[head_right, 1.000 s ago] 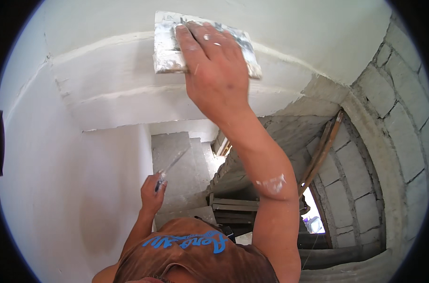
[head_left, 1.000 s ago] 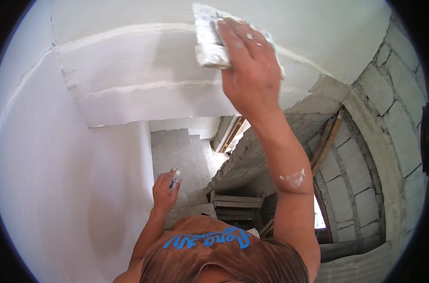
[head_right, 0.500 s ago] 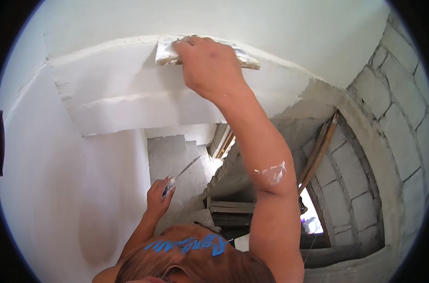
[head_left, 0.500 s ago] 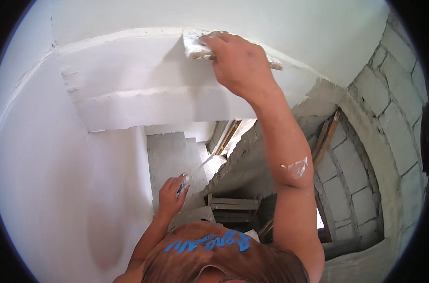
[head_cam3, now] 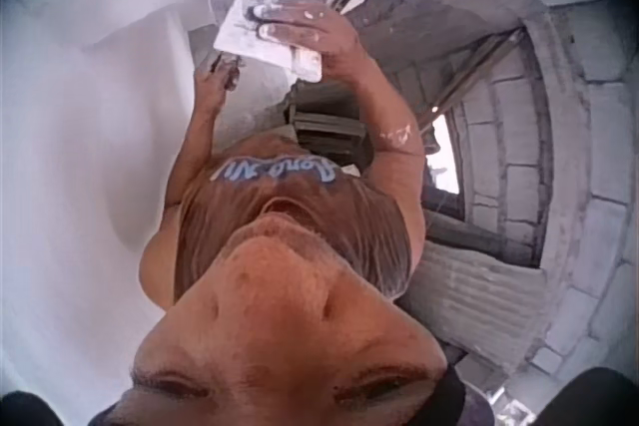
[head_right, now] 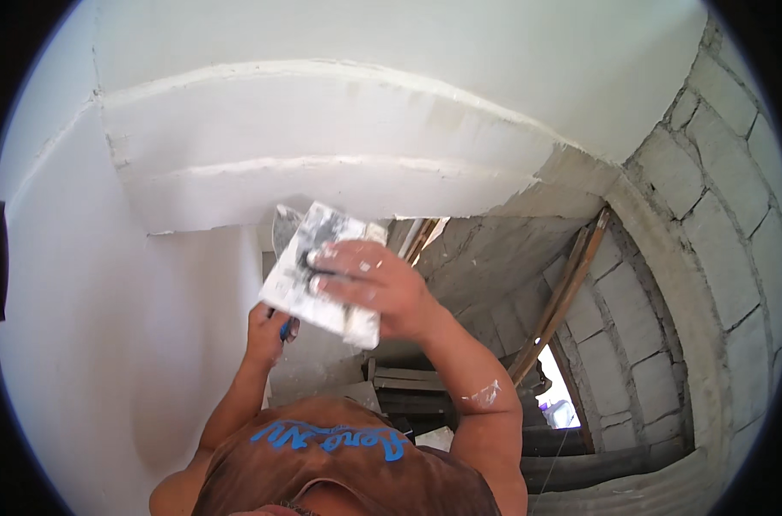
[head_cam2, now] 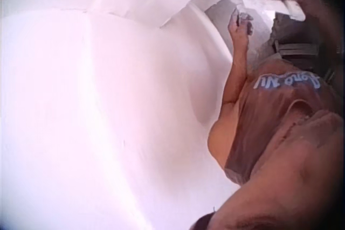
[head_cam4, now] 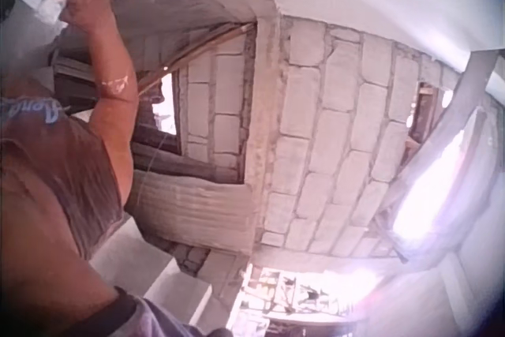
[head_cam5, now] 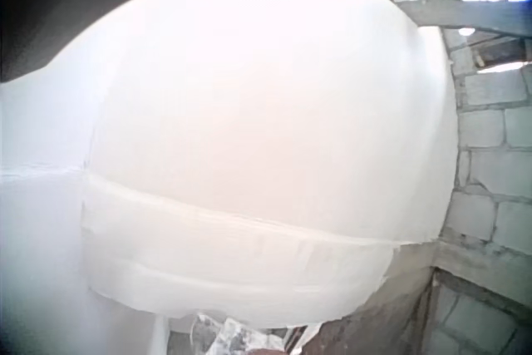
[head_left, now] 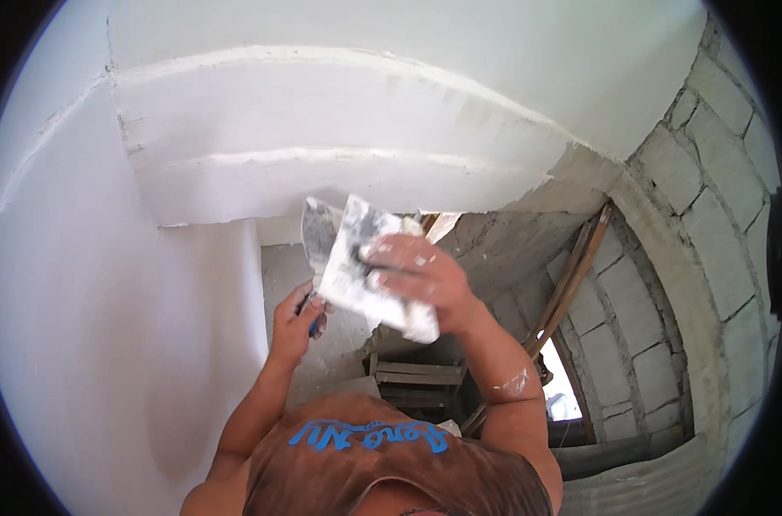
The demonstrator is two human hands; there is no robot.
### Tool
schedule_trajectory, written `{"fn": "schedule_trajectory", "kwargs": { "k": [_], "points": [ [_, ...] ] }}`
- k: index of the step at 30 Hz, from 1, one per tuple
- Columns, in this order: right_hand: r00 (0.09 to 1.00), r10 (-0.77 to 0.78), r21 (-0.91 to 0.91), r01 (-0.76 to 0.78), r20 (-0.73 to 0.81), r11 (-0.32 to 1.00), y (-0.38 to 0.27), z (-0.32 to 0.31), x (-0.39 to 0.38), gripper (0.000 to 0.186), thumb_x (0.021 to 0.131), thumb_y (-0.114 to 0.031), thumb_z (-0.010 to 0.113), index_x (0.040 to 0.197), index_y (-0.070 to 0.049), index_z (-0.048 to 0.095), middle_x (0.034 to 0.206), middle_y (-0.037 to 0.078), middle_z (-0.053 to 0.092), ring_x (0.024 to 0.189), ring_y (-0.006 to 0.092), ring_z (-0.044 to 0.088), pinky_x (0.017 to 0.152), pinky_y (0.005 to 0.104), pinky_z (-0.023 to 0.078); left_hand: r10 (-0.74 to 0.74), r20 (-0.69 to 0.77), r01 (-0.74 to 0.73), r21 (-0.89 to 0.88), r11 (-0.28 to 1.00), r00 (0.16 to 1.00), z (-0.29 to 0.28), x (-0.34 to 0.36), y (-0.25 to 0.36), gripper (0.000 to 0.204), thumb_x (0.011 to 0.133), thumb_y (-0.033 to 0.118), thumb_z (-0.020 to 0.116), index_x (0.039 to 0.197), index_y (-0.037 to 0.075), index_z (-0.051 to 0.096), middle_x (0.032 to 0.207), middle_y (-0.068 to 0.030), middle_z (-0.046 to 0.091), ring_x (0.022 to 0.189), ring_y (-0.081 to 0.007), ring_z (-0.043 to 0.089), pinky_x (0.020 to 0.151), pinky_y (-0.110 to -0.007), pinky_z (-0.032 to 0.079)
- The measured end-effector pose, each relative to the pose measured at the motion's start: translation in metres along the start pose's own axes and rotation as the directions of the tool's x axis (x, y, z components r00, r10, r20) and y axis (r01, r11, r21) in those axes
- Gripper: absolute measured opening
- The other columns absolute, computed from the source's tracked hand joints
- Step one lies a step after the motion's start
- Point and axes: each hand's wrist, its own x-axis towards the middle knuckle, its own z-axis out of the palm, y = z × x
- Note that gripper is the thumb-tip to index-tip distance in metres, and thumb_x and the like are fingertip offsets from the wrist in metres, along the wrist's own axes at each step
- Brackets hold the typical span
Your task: The person scoops plaster compound from a board onto putty knives, then applies and smooths the compound along the overhead concrete beams and wall edges.
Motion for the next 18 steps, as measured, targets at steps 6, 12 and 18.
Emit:
{"fn": "schedule_trajectory", "kwargs": {
  "k": [6,12,18],
  "points": [
    [0.989,0.128,-0.326,-0.098,0.073,0.94,0.034,0.002,-0.044,0.049,0.071,0.0,0.067,0.118,-0.013,0.066,0.125,0.009,0.063,0.118,0.0317,0.058,0.099,0.0493,0.046,0.115,0.151,-0.104,-0.08,0.991,0.982,-0.011,-0.003,0.018,0.045,0.091,0.027,0.066,0.124,-0.003,0.058,0.081,-0.0068,0.063,0.058,-0.0094,0.053,0.046,-0.022,0.038],
    [0.527,0.824,0.533,-0.645,-0.208,0.547,0.014,0.016,-0.06,0.037,0.079,0.001,0.064,0.116,0.004,0.058,0.107,0.014,0.067,0.1,0.0253,0.065,0.088,0.0372,0.052,0.466,0.057,-0.462,0.286,0.84,0.883,-0.026,-0.017,0.013,0.038,0.085,0.021,0.072,0.114,-0.003,0.063,0.086,-0.0078,0.064,0.066,-0.0124,0.055,0.056,-0.025,0.043],
    [0.163,0.981,0.972,-0.225,0.106,-0.067,0.022,0.059,-0.051,0.034,0.079,0.0,0.059,0.112,0.006,0.058,0.096,0.012,0.065,0.087,0.0229,0.066,0.078,0.0371,0.055,0.805,0.284,-0.693,0.691,0.205,0.521,-0.022,-0.001,0.034,0.046,0.07,0.002,0.077,0.114,0.001,0.066,0.095,-0.0103,0.065,0.076,-0.0211,0.057,0.065,-0.032,0.048]
  ]
}}
